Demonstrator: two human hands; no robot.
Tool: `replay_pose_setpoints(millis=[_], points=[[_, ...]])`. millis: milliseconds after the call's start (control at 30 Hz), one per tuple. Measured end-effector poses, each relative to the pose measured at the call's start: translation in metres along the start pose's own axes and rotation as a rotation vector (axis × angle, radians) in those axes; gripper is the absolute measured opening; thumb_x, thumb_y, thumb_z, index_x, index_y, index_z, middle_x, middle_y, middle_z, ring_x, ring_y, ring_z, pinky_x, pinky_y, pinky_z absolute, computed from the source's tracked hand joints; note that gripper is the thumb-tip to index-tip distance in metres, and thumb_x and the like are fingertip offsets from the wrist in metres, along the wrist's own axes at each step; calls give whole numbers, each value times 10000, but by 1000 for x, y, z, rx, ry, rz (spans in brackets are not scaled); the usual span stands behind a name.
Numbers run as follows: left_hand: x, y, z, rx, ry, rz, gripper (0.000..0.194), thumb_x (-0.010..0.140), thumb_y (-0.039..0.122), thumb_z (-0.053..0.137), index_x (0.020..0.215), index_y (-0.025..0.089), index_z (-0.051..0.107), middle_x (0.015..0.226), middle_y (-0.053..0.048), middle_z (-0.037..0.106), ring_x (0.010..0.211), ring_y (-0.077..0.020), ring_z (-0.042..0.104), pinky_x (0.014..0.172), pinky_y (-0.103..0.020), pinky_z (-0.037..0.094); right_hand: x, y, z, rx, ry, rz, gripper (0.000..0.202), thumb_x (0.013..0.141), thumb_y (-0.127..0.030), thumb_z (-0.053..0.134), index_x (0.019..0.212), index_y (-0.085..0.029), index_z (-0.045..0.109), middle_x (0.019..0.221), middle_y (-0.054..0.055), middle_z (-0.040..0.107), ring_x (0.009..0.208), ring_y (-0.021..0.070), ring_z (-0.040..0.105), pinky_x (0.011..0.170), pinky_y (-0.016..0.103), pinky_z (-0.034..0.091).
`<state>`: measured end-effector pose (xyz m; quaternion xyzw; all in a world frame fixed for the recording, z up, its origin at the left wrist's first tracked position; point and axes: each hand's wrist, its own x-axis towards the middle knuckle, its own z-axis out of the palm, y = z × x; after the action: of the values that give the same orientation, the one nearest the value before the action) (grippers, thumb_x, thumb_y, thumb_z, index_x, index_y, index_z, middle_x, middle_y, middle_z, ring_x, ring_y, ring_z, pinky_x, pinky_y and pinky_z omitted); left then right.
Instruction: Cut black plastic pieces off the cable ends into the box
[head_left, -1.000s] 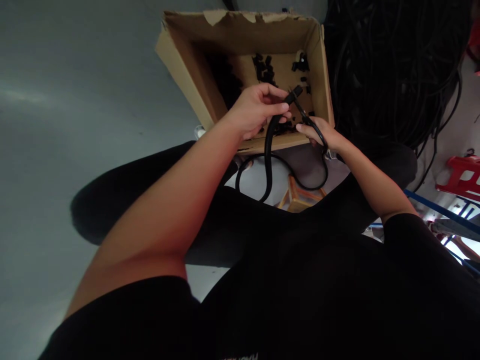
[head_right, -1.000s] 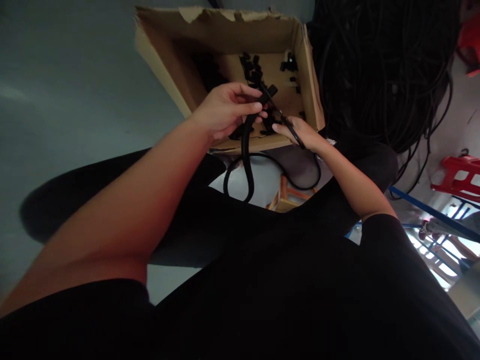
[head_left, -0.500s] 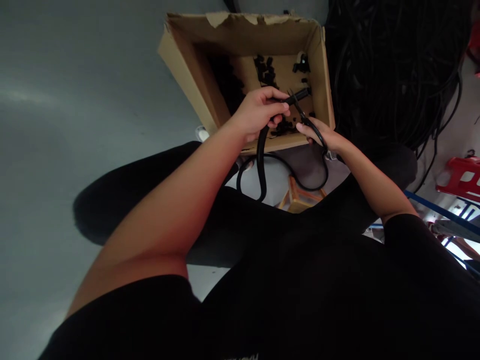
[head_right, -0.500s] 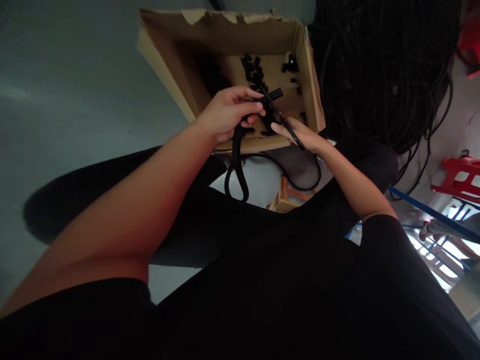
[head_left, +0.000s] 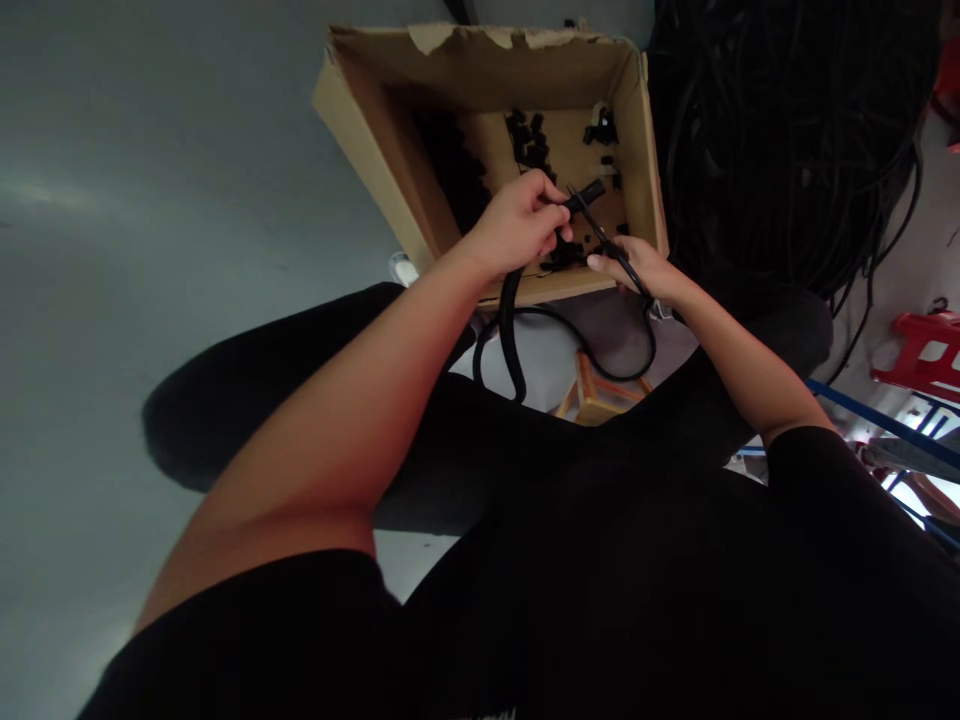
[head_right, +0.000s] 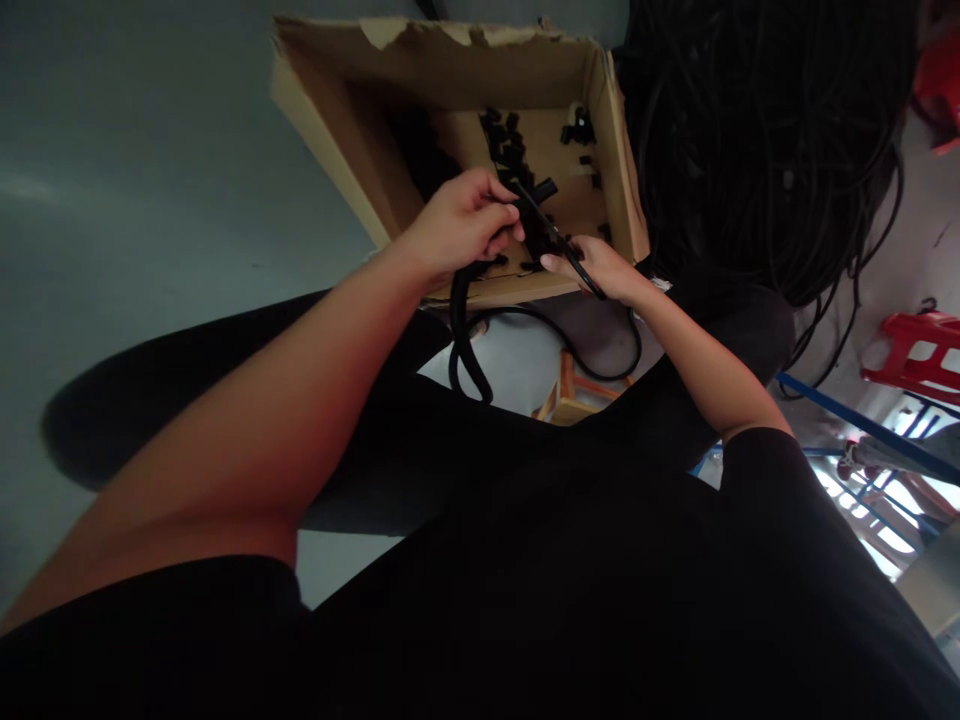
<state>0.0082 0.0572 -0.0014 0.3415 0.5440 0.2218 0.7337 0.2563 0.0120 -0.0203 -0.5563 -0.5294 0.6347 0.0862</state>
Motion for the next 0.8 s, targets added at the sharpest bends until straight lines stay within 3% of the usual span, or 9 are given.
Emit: replay_pose_setpoints(millis=[100, 200, 400, 600, 700, 800], points=[[-5, 3, -1, -2, -101, -65, 198, 1049, 99, 778, 979, 240, 658, 745, 20, 723, 553, -119, 490, 580, -307, 278, 2, 2, -1, -28, 46, -46, 873, 867, -1036, 967, 969, -282, 539, 748, -72, 541, 703, 155, 608, 630, 287, 474], [-5, 3, -6, -60, -159, -106, 176, 1025, 132, 787, 973, 242, 659, 781, 3, 753, 521, -103, 426, 563, -314, 213, 0, 4, -3, -59, 29, -50, 846, 904, -1017, 951, 961, -275, 552, 747, -63, 546, 717, 164, 635, 648, 290, 476], [3, -1, -18, -79, -167, -109, 240, 976, 254, 944, 984, 251, 704, 757, 1, 758, 607, -124, 504, 585, -298, 302, -4, 4, -7, -84, -8, -4, 795, 972, -977, 922, 925, -274, 554, 684, -57, 535, 654, 168, 598, 628, 298, 425], [-3, 6, -14, -76, -214, -113, 199, 933, 152, 899, 904, 210, 710, 802, -52, 752, 508, -88, 473, 498, -266, 237, -2, 1, -4, -139, 46, -88, 803, 930, -998, 927, 1008, -285, 565, 846, -38, 604, 842, 203, 614, 815, 343, 550], [-4, 4, -13, -100, -220, -133, 267, 900, 189, 968, 918, 224, 704, 753, -46, 708, 501, -118, 508, 503, -269, 349, -4, -5, -7, -201, 72, -136, 786, 935, -979, 928, 1027, -283, 573, 898, -18, 617, 923, 225, 609, 907, 375, 569], [-3, 3, -17, -124, -225, -129, 315, 855, 227, 1009, 922, 235, 701, 740, -47, 692, 519, -142, 523, 520, -301, 403, -8, -8, -10, -230, 47, -116, 766, 980, -973, 895, 1016, -271, 591, 891, 8, 624, 954, 243, 643, 903, 376, 561]])
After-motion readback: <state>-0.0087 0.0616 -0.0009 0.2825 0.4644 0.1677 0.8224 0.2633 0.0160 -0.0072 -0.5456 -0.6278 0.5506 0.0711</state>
